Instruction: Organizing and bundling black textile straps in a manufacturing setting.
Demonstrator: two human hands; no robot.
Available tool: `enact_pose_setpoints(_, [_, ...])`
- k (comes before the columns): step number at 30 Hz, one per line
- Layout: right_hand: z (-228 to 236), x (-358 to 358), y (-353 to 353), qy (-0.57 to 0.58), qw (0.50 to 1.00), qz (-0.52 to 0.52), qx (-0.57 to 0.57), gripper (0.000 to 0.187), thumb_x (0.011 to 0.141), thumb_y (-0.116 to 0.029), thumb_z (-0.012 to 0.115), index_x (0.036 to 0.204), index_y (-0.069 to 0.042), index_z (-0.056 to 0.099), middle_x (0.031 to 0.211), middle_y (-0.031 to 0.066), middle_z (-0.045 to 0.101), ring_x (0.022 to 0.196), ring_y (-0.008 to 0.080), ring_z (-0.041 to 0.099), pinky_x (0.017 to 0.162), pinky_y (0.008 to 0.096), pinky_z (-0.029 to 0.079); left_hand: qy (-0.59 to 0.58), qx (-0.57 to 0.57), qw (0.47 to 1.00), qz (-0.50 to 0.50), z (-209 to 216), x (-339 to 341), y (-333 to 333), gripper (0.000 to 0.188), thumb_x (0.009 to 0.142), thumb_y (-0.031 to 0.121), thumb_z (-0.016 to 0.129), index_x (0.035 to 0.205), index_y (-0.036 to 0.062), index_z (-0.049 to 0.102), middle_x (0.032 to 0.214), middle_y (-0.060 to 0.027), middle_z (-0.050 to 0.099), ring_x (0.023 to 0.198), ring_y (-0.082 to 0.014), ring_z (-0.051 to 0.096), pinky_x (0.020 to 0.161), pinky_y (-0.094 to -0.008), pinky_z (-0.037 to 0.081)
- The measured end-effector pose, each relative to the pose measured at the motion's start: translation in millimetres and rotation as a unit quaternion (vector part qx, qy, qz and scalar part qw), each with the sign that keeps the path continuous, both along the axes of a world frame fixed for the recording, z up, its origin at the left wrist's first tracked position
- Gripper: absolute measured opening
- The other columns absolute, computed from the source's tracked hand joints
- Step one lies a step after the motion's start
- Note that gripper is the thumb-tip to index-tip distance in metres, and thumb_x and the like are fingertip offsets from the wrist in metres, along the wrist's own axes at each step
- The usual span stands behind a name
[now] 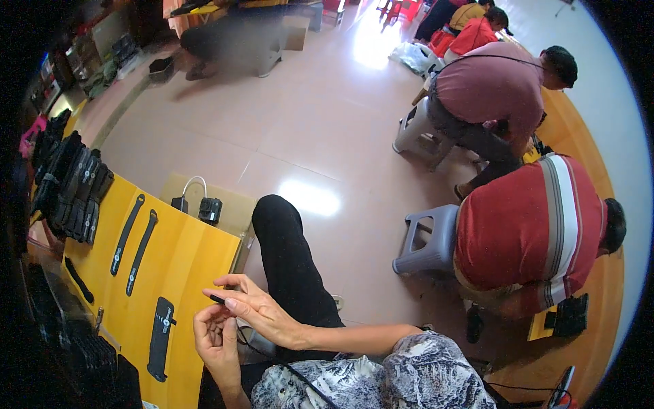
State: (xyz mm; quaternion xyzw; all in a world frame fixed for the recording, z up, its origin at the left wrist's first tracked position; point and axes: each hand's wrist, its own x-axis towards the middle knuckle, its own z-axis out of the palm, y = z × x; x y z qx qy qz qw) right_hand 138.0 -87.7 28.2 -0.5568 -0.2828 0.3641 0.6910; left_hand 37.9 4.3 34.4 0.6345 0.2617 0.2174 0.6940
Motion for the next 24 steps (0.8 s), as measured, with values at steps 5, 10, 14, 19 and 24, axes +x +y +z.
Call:
enact_pose_setpoints(5, [-5.0,-8.5,2.5,0.014,1.000,-0.011,0.022,0.048,0.101,-0.039,0.040,0.134,-0.007,0.053,0.134,0.0135,0.039,0.128,0.0241,0.038,0.106,0.0362,0.036,-0.012,0.014,1.000,0.023,-8.9,-5.4,-5.8,0.031,0.087,-0.003,0.063,0.113,-0.0008,0.047,0.101,-0.0079,0.058,0.093,-0.0123,0.057,0.083,-0.0247,0.047])
enact_pose_setpoints(10, [-7.9,-13.7,2.0,-0.047,0.999,0.002,-0.003,0.045,0.101,-0.038,0.039,0.134,-0.011,0.055,0.134,0.0148,0.043,0.127,0.0266,0.040,0.106,0.0378,0.035,-0.019,-0.064,0.995,0.070,-9.4,-8.4,-3.3,0.036,0.082,0.001,0.072,0.108,-0.0005,0.047,0.099,-0.0095,0.057,0.090,-0.0138,0.058,0.082,-0.0244,0.046])
enact_pose_setpoints(14, [-12.8,-10.1,-3.1,-0.130,0.990,0.009,-0.047,0.043,0.100,-0.038,0.042,0.131,-0.012,0.058,0.133,0.0133,0.045,0.124,0.0247,0.038,0.101,0.0390,0.038,-0.024,-0.092,0.993,0.072,-19.0,-9.9,-4.4,0.034,0.083,0.002,0.070,0.108,-0.0006,0.047,0.099,-0.0088,0.057,0.090,-0.0137,0.058,0.082,-0.0238,0.046])
enact_pose_setpoints(19, [-5.0,9.1,-11.9,-0.258,0.961,-0.002,-0.099,0.034,0.093,-0.031,0.058,0.121,-0.011,0.065,0.118,0.0108,0.056,0.108,0.0228,0.049,0.091,0.0373,0.045,-0.026,-0.123,0.991,0.048,-34.6,-14.5,-7.5,0.028,0.086,-0.002,0.066,0.107,0.0000,0.048,0.100,-0.0092,0.058,0.091,-0.0139,0.058,0.082,-0.0235,0.046])
enact_pose_setpoints(24, [-1.7,19.7,-16.7,-0.232,0.968,0.026,-0.089,0.026,0.086,-0.019,0.068,0.107,-0.003,0.068,0.094,0.0092,0.063,0.081,0.0180,0.064,0.068,0.0291,0.054,-0.021,-0.121,0.992,0.020,-37.3,-12.6,-10.8,0.026,0.087,-0.005,0.063,0.107,-0.0021,0.047,0.102,-0.0107,0.058,0.092,-0.0154,0.060,0.079,-0.0258,0.051])
